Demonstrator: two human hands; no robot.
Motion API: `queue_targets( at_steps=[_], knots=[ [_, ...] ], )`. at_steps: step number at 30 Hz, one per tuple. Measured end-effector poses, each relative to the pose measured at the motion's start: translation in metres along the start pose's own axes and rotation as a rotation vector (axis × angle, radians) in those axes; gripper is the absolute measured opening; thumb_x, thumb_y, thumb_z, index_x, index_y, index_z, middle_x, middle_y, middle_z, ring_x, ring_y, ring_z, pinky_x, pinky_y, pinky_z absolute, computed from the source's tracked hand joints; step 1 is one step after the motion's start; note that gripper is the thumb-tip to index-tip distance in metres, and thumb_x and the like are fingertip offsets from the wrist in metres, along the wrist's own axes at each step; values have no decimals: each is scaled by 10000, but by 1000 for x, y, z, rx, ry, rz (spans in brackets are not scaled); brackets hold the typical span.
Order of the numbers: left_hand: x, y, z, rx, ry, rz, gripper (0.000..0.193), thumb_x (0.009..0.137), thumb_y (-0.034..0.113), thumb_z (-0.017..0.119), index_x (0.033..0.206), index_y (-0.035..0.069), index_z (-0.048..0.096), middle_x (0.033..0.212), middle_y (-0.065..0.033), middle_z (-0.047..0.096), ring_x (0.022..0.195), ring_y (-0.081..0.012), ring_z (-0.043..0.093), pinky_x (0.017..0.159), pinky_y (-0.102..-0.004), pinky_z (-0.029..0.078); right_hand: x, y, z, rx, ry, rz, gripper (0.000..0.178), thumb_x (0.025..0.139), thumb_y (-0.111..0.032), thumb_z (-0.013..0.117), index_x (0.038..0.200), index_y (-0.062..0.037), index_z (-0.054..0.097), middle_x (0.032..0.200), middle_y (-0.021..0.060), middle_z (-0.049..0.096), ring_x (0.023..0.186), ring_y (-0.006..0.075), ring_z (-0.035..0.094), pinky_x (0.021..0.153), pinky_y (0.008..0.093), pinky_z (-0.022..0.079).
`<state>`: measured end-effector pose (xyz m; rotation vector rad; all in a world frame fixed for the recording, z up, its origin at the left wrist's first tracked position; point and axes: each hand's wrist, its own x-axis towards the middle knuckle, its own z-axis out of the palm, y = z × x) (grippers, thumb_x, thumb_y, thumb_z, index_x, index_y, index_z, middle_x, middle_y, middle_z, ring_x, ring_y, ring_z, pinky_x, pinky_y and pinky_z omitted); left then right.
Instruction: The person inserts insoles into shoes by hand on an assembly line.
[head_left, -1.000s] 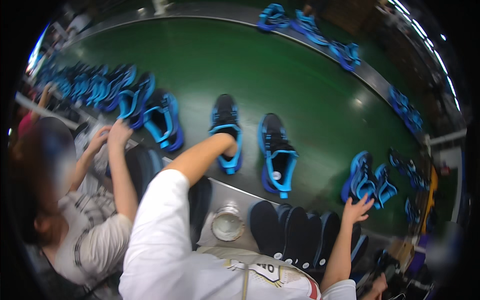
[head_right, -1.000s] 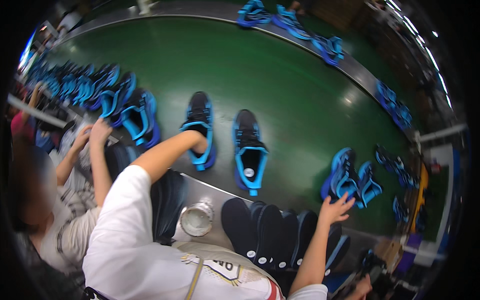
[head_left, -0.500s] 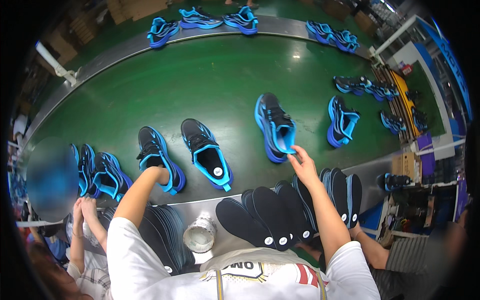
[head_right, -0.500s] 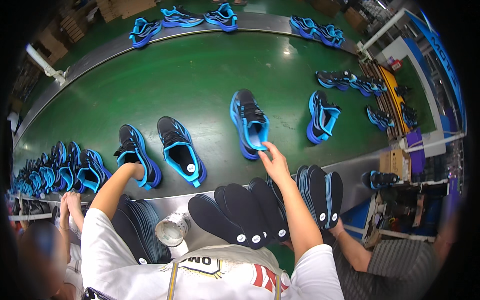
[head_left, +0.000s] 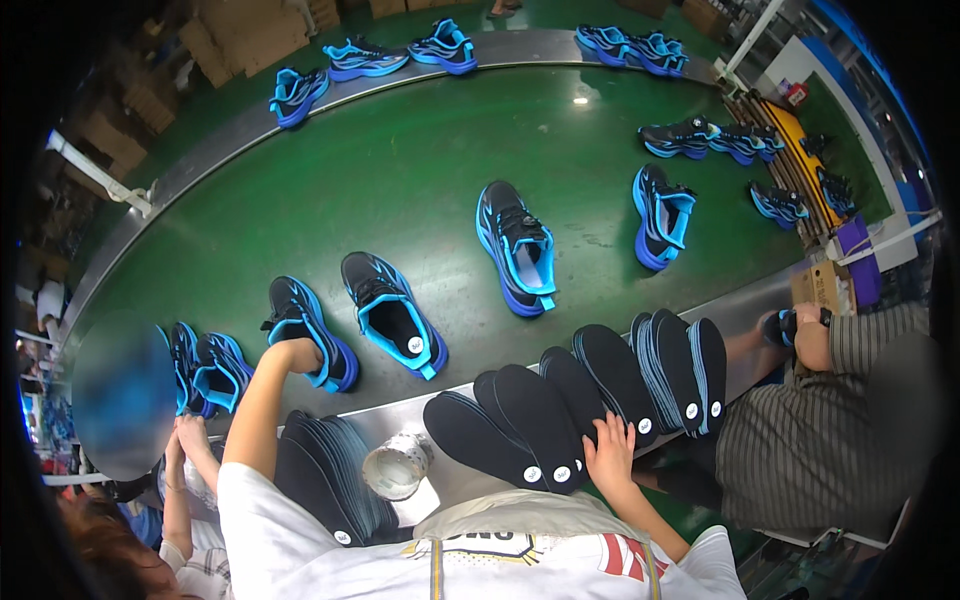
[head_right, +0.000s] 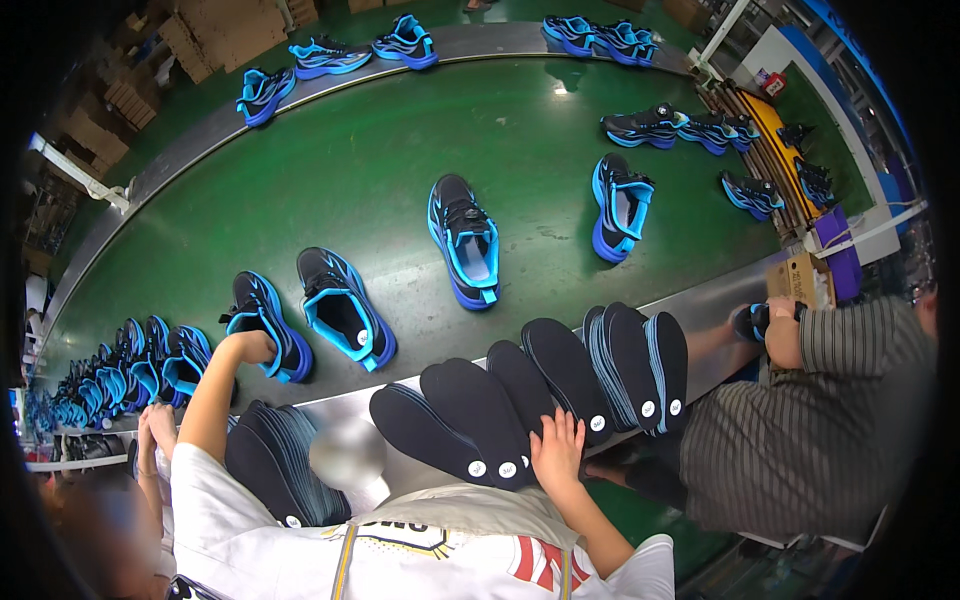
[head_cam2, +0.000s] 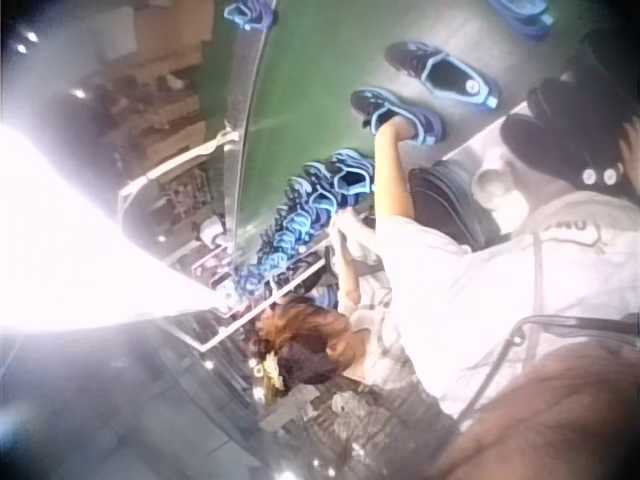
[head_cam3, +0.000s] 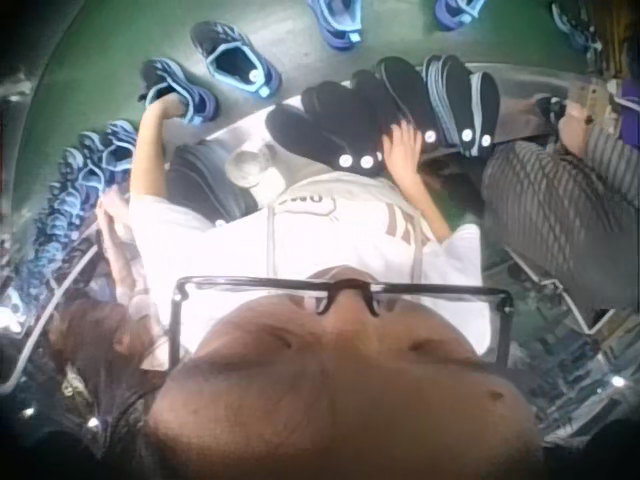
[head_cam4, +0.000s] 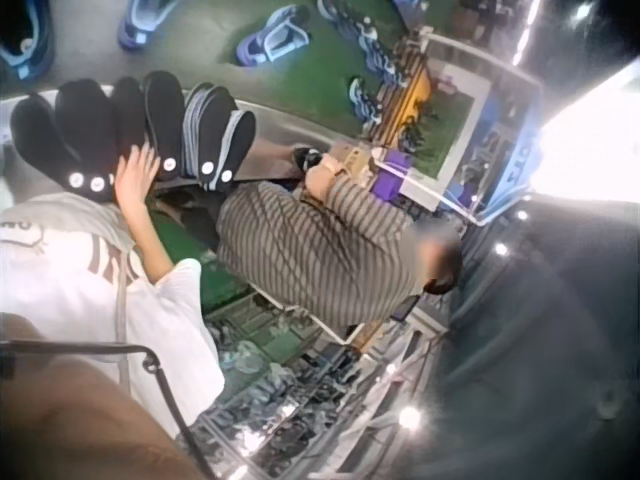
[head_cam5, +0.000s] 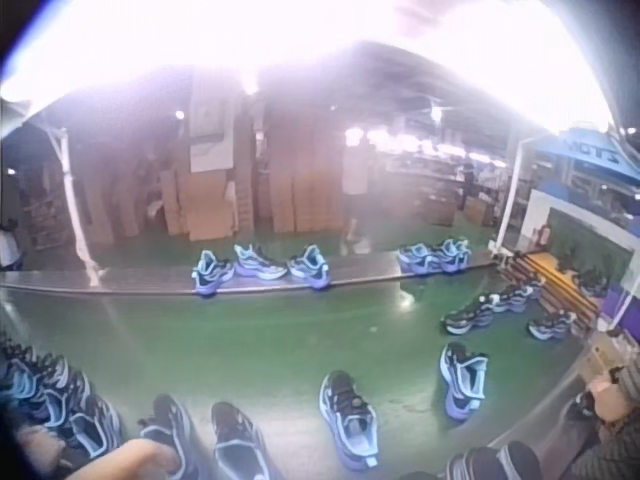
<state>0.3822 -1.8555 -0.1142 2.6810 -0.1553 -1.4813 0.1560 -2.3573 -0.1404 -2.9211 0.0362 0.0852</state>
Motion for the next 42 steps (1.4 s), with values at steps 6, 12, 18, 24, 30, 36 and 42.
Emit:
queue_targets(
  at_steps=[6,12,18,24,30,36,42],
  knots=[
    [-74,149,-91,-30,508,181,283,792,260,532,764,-1,639,782,-152,630,724,-316,593,693,-376,468,2,8,-6,232,-54,120,288,763,-222,590,971,-42,503,1170,207,429,1152,325,380,982,583,119],
    [26,252,-87,55,1092,572,548,792,311,566,1262,98,383,1246,-146,410,1162,-313,374,898,-426,366,-1,8,-8,92,5,-34,205,755,-201,602,891,-65,533,1115,206,436,1169,373,349,986,589,92],
    [103,296,-76,-300,945,576,525,810,323,546,1258,113,372,1097,-178,530,1011,-320,515,835,-392,410,-6,7,-8,450,-57,131,308,714,-76,634,985,-54,489,1076,214,333,934,392,460,804,399,410],
    [117,288,-88,-924,854,355,525,830,380,526,1174,-13,476,1092,-184,559,1016,-241,537,862,-309,403,21,22,-57,113,-190,7,729,648,-243,694,1259,-56,343,1249,243,258,1049,406,386,857,453,360],
    [110,292,-75,-1059,829,352,506,829,378,536,1150,-11,504,1073,-166,574,1015,-221,531,864,-303,397,43,43,-109,120,-173,-242,459,738,-203,631,1123,12,503,1275,270,326,931,372,467,806,421,411],
    [100,302,-50,-1024,994,417,376,847,340,532,925,-26,560,700,-22,553,655,-88,470,596,-260,400,140,2,-166,226,97,-430,130,730,-120,612,709,8,608,1072,163,562,687,276,528,637,344,455],
    [83,305,-59,-986,812,387,384,845,380,484,996,36,562,774,-139,606,763,-242,593,697,-331,432,232,-34,-88,-24,-45,-517,164,733,-160,548,673,-24,616,974,100,597,746,270,561,685,364,471]
  ],
)
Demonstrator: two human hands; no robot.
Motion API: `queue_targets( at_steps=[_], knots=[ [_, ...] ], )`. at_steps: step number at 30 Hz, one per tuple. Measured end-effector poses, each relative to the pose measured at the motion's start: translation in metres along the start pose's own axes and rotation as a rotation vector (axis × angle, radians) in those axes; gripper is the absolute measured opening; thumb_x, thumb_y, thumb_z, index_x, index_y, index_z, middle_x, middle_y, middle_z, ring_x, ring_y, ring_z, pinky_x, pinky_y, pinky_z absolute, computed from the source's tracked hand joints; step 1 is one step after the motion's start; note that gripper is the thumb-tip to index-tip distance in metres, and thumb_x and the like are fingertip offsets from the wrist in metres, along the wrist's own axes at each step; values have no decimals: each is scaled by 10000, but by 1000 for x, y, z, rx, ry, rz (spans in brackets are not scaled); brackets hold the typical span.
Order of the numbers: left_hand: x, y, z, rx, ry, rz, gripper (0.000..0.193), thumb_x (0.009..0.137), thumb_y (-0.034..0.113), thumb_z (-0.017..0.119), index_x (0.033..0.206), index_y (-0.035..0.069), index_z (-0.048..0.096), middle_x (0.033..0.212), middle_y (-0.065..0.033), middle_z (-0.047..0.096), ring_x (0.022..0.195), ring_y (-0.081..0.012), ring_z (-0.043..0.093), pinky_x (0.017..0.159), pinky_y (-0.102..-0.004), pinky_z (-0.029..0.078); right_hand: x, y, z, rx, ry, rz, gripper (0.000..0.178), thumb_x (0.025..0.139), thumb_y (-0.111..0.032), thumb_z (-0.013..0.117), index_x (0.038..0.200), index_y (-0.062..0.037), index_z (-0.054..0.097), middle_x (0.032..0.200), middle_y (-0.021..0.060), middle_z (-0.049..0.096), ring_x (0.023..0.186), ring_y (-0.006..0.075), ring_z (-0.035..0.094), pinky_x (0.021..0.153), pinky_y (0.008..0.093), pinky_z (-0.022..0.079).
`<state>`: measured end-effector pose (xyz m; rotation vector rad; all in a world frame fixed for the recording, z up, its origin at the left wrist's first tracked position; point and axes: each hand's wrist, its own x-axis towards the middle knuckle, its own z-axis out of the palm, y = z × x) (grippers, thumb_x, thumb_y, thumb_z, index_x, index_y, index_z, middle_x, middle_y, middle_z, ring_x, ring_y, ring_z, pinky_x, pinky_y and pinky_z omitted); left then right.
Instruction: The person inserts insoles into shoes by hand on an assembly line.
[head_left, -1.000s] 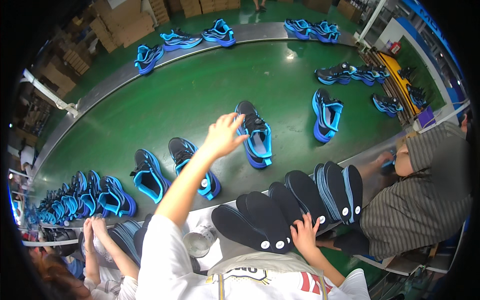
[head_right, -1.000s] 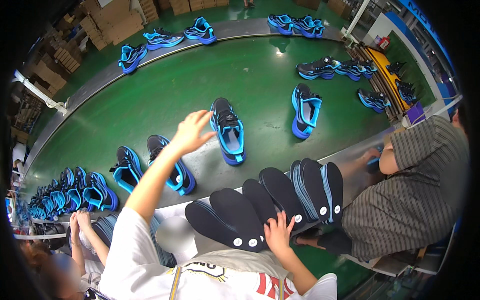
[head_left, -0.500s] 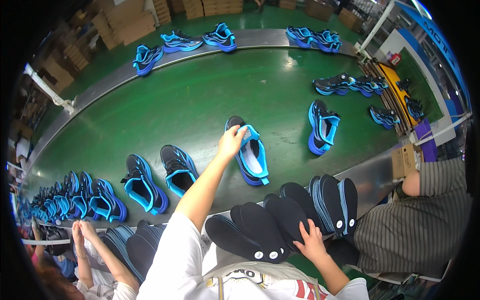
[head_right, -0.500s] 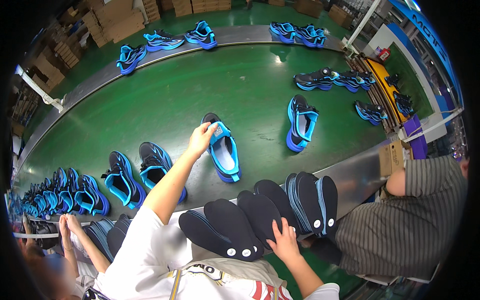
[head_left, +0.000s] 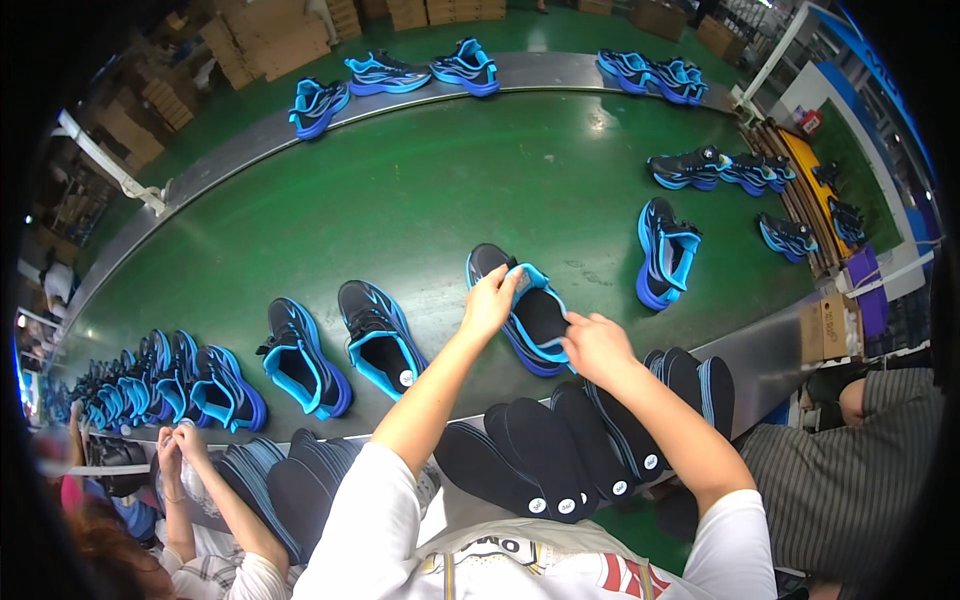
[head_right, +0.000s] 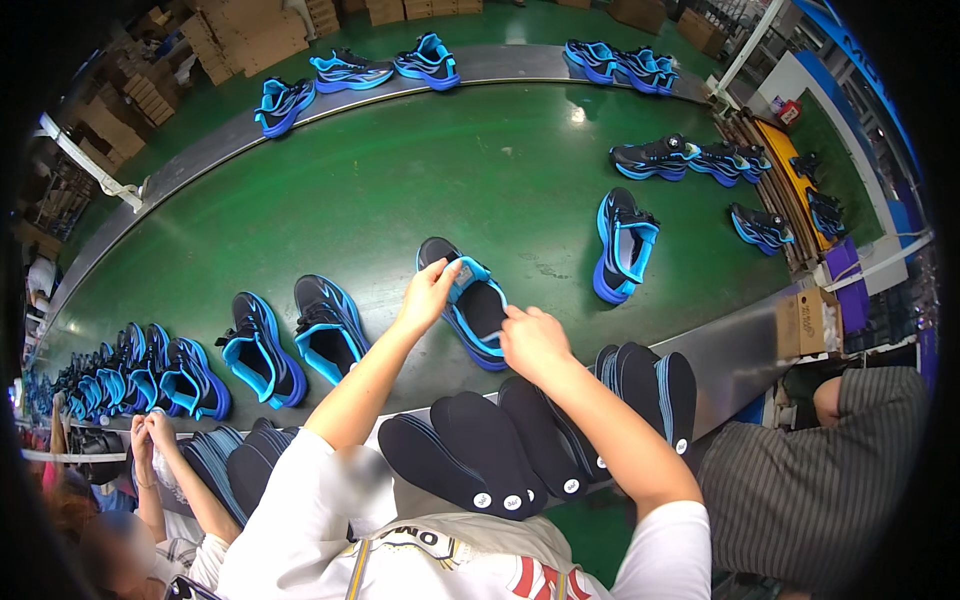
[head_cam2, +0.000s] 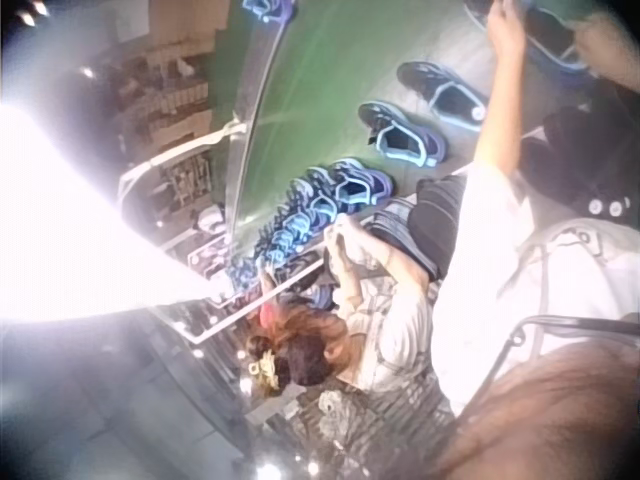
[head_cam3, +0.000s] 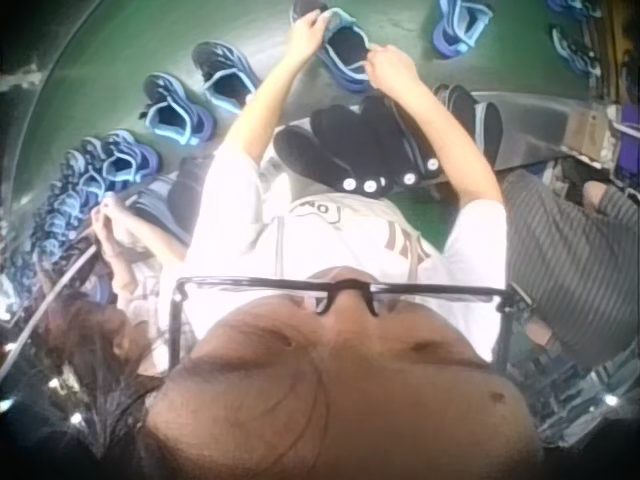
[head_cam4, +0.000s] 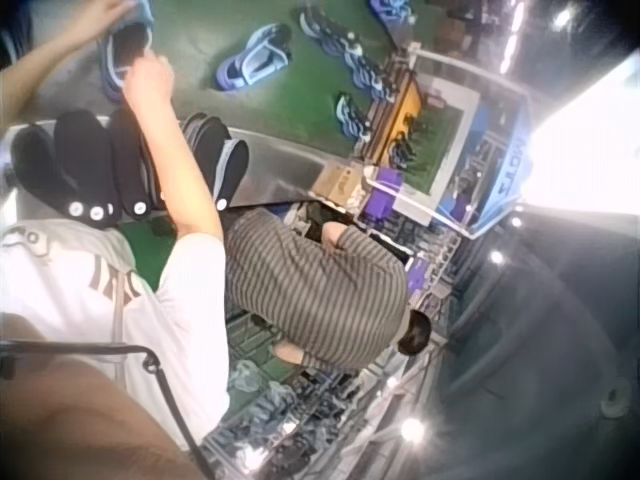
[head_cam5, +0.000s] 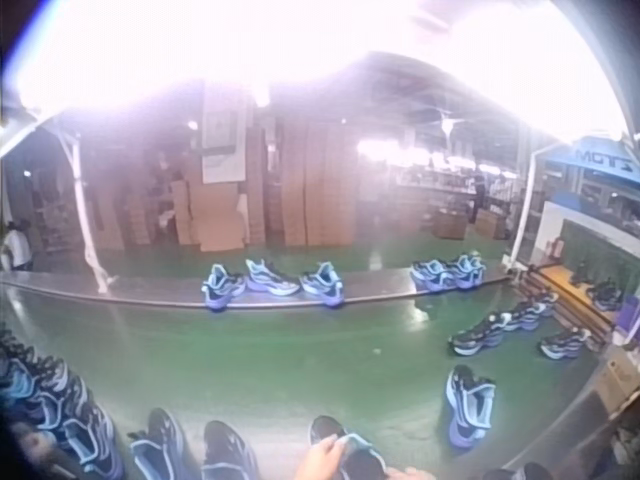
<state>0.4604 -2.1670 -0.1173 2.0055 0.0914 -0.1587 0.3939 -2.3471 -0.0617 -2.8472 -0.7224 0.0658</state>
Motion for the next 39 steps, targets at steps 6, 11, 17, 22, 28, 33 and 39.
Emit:
queue_targets(
  at_steps=[6,11,17,22,28,33,39],
  knots=[
    [5,-7,4,-106,28,49,325,867,325,500,770,18,541,587,37,426,585,-44,376,519,-241,334,59,-14,71,76,-57,198,220,770,-187,544,724,20,602,991,175,574,837,328,575,745,409,463],
    [7,-15,-4,-142,-69,-28,375,837,346,544,953,-8,584,659,-5,527,559,-60,444,472,-225,355,51,-21,63,163,-23,182,222,821,-179,464,912,-2,560,1118,209,491,935,336,533,789,418,447],
    [-2,-9,-4,-254,-10,-111,581,784,423,574,1124,-44,516,972,-172,614,895,-212,587,777,-287,438,42,-27,-3,5,-479,297,292,705,-283,597,902,-69,611,936,192,535,872,327,528,803,382,438],
    [0,-20,-3,-261,21,-85,560,783,416,576,1106,-39,531,985,-182,610,904,-216,589,785,-286,438,49,1,13,193,-441,14,203,727,-239,579,716,-42,626,888,186,533,835,309,526,754,378,442],
    [2,-20,4,-298,91,3,497,809,354,578,1088,-56,539,845,-89,613,765,-113,533,681,-250,428,64,-1,68,109,-101,-47,180,765,-180,544,732,-14,605,905,178,503,860,309,522,738,380,459],
    [-4,-9,-5,-202,-43,-47,309,851,314,522,790,13,552,611,7,455,603,-56,408,525,-244,351,71,0,66,-86,-503,-12,210,787,-191,504,819,-28,632,933,183,502,877,313,525,749,394,458],
    [5,-23,4,-234,-39,31,316,839,335,522,821,20,549,583,-78,496,552,-123,456,531,-282,383,67,17,70,72,-334,-147,234,803,-224,501,889,-35,608,911,170,503,879,297,519,772,393,438]
  ],
)
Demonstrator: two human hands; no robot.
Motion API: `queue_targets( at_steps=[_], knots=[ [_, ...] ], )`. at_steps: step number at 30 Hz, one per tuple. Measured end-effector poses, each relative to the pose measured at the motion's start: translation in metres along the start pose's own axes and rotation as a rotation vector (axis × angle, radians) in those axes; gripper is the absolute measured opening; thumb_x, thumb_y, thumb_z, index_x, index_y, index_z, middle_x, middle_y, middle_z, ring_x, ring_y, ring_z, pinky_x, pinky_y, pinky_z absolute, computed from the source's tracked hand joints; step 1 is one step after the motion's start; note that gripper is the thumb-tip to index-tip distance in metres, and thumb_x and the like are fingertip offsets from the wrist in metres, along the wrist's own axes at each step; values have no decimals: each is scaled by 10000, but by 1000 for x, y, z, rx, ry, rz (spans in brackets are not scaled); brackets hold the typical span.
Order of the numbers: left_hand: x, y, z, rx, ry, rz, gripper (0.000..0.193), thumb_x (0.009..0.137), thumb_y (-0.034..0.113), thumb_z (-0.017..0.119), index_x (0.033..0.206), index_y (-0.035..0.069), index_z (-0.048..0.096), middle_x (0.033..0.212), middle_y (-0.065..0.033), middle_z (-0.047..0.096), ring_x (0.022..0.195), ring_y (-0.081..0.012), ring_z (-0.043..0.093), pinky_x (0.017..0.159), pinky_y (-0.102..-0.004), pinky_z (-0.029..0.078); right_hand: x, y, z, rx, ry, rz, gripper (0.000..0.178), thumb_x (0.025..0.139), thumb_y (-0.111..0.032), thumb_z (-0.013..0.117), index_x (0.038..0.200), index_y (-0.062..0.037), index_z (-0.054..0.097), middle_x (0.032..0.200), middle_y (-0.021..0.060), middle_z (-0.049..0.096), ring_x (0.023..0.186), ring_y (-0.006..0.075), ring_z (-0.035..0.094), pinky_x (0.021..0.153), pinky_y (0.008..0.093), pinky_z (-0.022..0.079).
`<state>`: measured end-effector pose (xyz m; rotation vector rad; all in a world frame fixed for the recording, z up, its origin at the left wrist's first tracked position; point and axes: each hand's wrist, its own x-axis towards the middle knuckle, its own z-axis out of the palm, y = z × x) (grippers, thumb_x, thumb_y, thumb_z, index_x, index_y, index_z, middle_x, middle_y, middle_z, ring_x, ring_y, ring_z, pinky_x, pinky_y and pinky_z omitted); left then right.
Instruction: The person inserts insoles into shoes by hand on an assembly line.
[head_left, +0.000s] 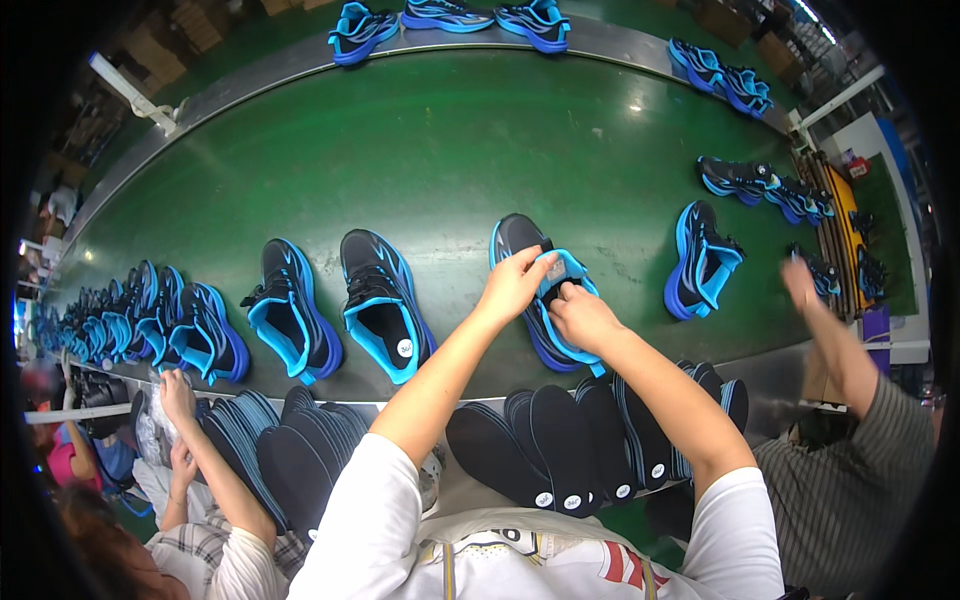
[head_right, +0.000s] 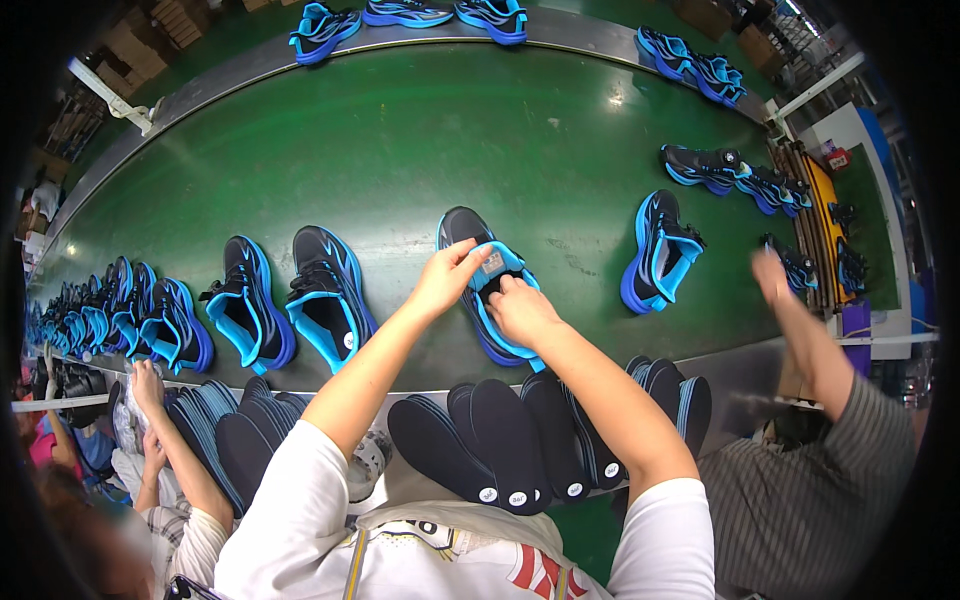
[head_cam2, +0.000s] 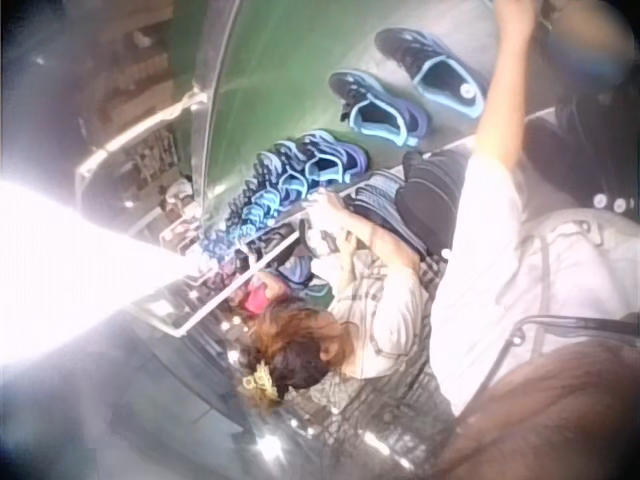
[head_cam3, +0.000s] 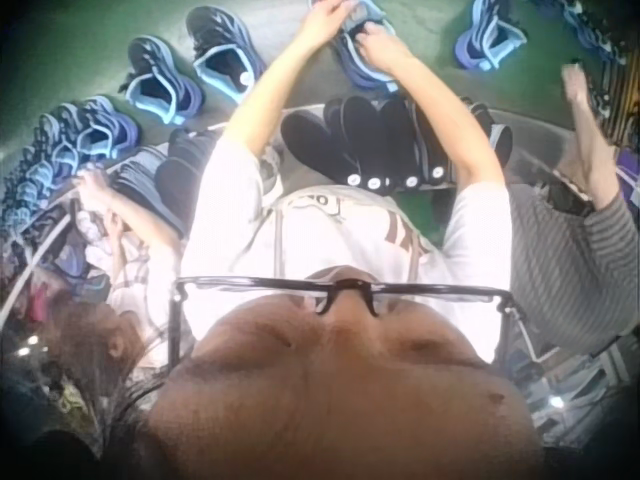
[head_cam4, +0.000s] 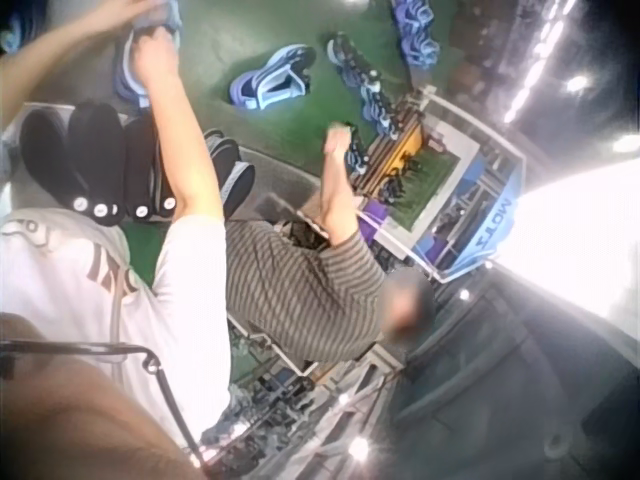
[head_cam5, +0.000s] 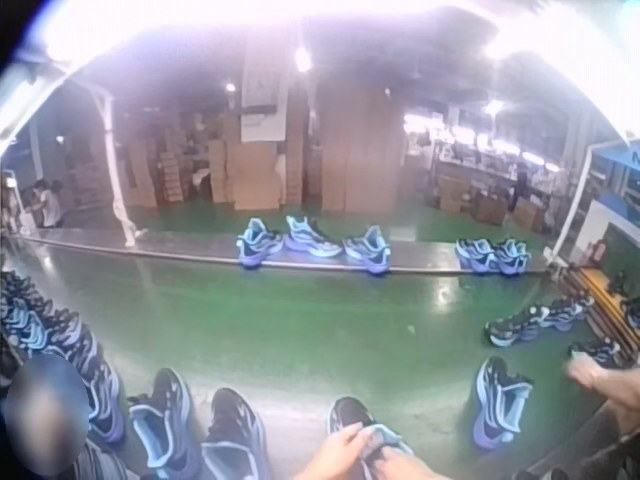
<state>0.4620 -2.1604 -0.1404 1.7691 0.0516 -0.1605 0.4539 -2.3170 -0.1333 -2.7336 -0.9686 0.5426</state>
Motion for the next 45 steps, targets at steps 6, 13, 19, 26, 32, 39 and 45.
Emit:
queue_targets(
  at_steps=[6,13,19,26,32,39,45],
  knots=[
    [0,-5,3,-58,18,7,268,854,285,526,798,25,552,604,6,448,579,-65,394,516,-242,340,2,1,-8,-147,-130,-63,299,783,-287,525,906,-22,589,952,159,524,923,297,506,819,385,423],
    [-4,0,4,-98,15,-14,280,843,302,539,778,29,537,546,7,416,540,-67,380,488,-253,335,10,-13,-28,-252,-552,7,400,825,-372,449,1018,-69,624,1188,140,467,1097,261,427,914,355,354],
    [-8,-1,19,-36,212,7,263,825,255,583,942,24,540,756,-16,486,593,-74,423,557,-214,389,7,-20,-29,-370,-655,35,430,841,-365,362,1003,-80,640,1266,124,410,1137,241,377,950,333,296],
    [-4,3,25,177,415,353,265,834,122,512,1075,38,441,970,-166,459,821,-287,504,684,-345,439,10,-12,-7,-214,-383,-34,477,836,-135,360,1286,19,325,1346,194,285,1259,310,250,1042,388,190],
    [-19,-9,42,336,339,500,246,768,11,513,1013,34,511,1070,-196,444,902,-384,520,747,-386,461,43,6,42,-66,-333,3,505,800,-108,414,1275,32,318,1327,212,307,1248,300,285,1040,369,207],
    [-19,-15,45,436,347,663,391,666,-45,529,1035,87,527,1052,-198,466,779,-353,544,710,-385,467,79,28,91,-267,-388,-36,429,780,-107,436,1193,9,409,1242,201,394,1186,306,348,1004,372,253],
    [-14,-12,42,415,375,621,387,656,-71,521,1028,36,519,1031,-206,466,868,-359,532,732,-369,470,89,48,98,-466,-446,-159,373,763,-106,454,1122,-11,486,1170,192,469,1132,312,401,973,375,293]
  ],
)
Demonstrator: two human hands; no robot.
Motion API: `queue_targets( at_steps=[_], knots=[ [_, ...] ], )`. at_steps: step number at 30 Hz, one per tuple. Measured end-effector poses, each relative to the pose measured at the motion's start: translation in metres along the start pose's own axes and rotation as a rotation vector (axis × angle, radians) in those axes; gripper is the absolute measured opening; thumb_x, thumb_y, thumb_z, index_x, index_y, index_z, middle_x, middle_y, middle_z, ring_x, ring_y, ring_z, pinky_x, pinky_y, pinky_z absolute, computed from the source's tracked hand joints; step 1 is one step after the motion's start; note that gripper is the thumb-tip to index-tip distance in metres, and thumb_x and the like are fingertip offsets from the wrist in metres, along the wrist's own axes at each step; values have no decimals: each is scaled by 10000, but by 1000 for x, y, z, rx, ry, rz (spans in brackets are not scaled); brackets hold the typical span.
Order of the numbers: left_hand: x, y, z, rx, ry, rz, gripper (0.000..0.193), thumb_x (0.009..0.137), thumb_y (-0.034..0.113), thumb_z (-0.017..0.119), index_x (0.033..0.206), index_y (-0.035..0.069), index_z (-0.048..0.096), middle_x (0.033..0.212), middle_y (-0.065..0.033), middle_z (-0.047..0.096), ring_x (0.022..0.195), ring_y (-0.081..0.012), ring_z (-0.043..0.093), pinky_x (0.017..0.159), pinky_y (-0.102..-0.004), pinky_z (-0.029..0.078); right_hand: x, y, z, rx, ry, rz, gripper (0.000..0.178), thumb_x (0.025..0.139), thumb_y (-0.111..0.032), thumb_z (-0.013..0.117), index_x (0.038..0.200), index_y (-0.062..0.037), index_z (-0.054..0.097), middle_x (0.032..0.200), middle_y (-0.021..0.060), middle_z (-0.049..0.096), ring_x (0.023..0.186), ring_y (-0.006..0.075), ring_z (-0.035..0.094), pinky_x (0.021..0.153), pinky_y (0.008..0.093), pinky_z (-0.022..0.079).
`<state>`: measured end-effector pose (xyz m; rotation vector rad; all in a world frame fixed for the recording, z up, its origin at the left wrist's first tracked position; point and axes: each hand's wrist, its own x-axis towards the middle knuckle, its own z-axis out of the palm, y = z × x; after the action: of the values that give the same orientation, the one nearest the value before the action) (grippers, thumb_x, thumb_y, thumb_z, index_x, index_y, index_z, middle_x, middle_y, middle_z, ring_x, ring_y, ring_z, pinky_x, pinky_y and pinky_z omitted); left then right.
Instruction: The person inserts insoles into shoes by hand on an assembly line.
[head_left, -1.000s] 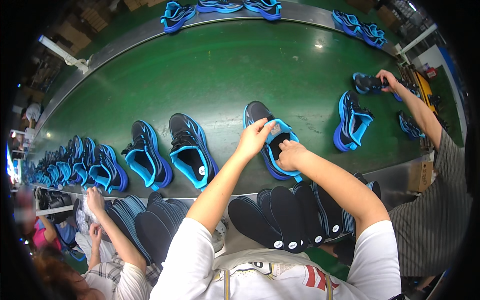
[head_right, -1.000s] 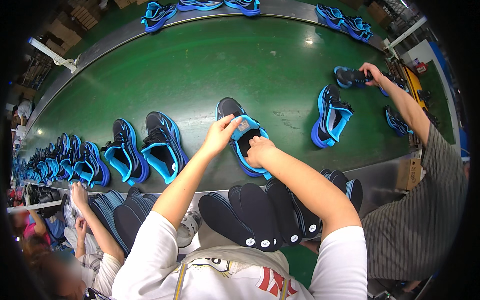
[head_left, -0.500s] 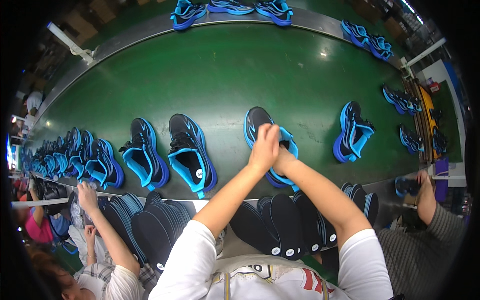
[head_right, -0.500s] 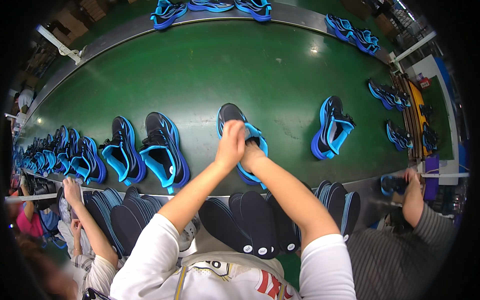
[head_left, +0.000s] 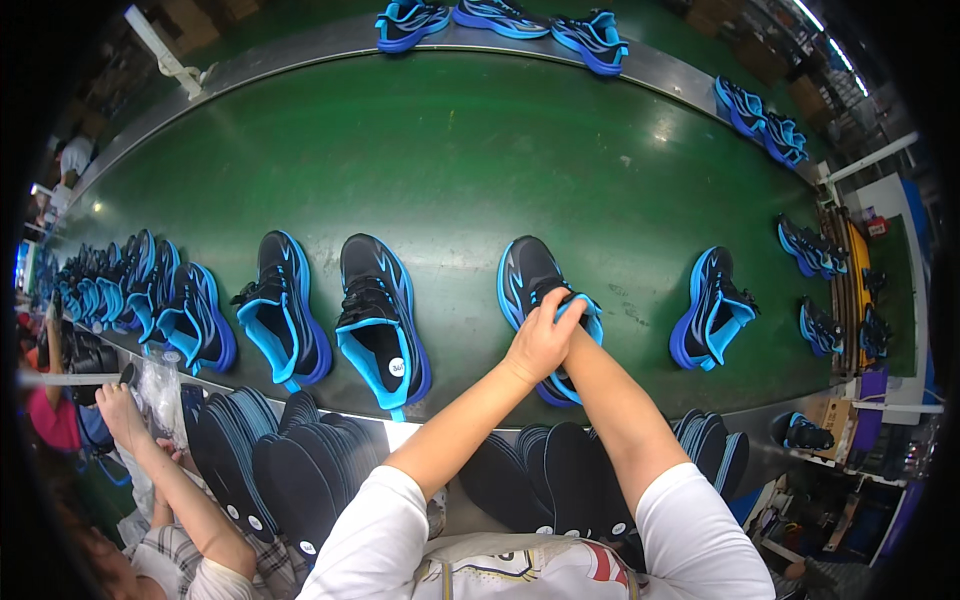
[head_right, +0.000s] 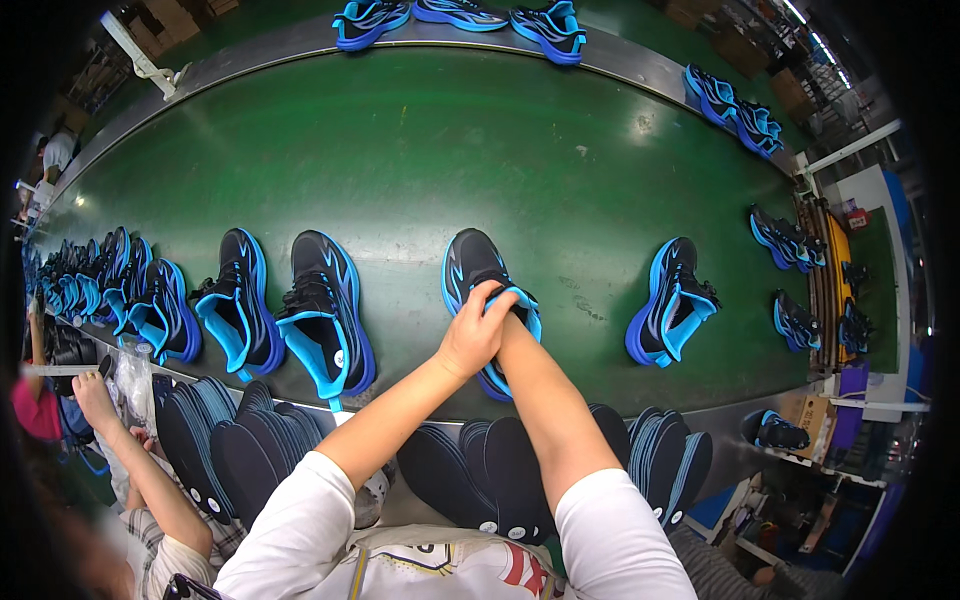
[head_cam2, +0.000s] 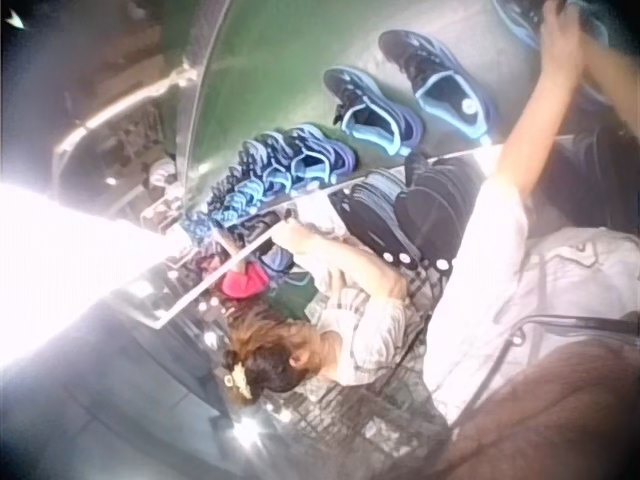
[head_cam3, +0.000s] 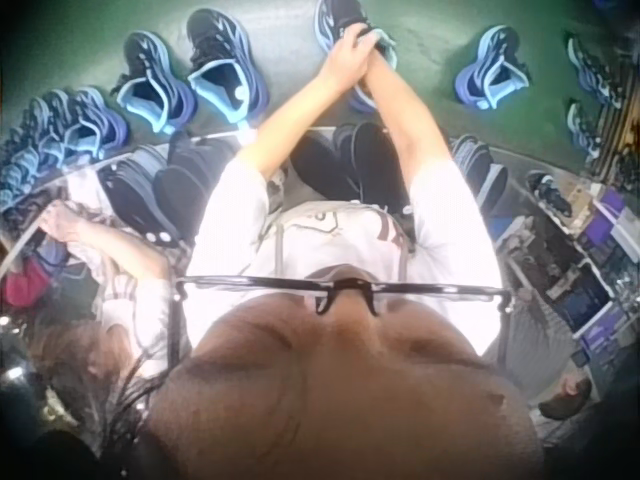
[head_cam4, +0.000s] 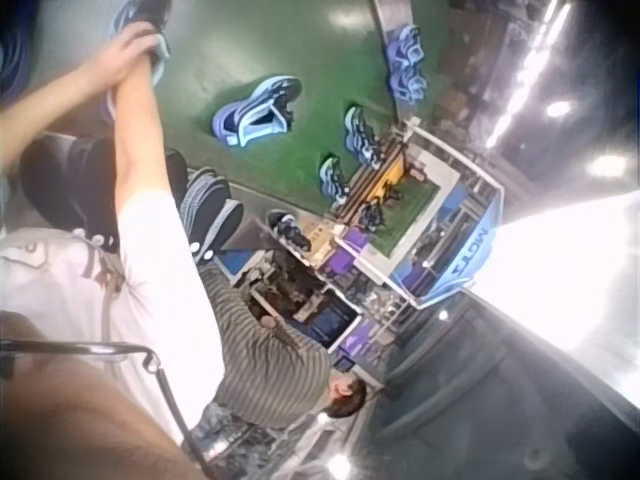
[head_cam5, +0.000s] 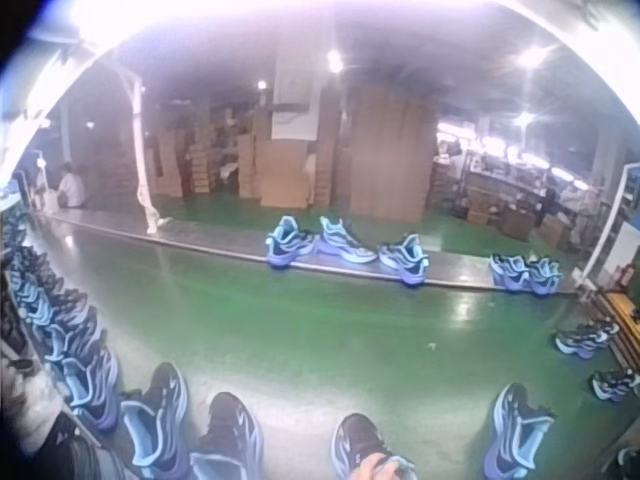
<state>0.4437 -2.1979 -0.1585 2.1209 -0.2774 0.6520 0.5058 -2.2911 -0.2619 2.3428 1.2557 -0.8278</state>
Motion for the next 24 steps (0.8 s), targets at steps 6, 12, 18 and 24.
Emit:
queue_targets(
  at_steps=[6,12,18,24],
  knots=[
    [3,-5,-2,-126,-25,-173,333,743,-4,538,1065,26,460,1048,-203,433,893,-383,509,735,-383,463,-60,-5,-2,-123,196,-171,332,773,-171,433,1040,-24,564,1093,175,540,1049,297,476,983,386,265],
    [17,0,-15,-219,-234,-313,510,676,-37,586,1123,45,353,1114,-202,358,1041,-411,419,838,-405,408,-153,-31,-105,239,-181,-64,606,787,-446,273,818,20,660,846,203,616,951,233,562,1066,401,17],
    [26,-2,-18,-187,-342,-329,504,641,-59,597,1084,27,373,1041,-180,380,1006,-384,433,848,-382,395,-154,-33,-76,424,29,-39,525,768,-405,339,923,25,597,881,193,607,962,234,555,1061,400,27],
    [23,2,-35,-167,-355,-299,482,666,-39,603,1087,37,383,1020,-163,390,973,-355,448,834,-364,396,-200,-69,-43,703,1052,151,134,673,-77,620,774,-41,540,837,90,562,869,268,547,812,393,389]
  ],
)
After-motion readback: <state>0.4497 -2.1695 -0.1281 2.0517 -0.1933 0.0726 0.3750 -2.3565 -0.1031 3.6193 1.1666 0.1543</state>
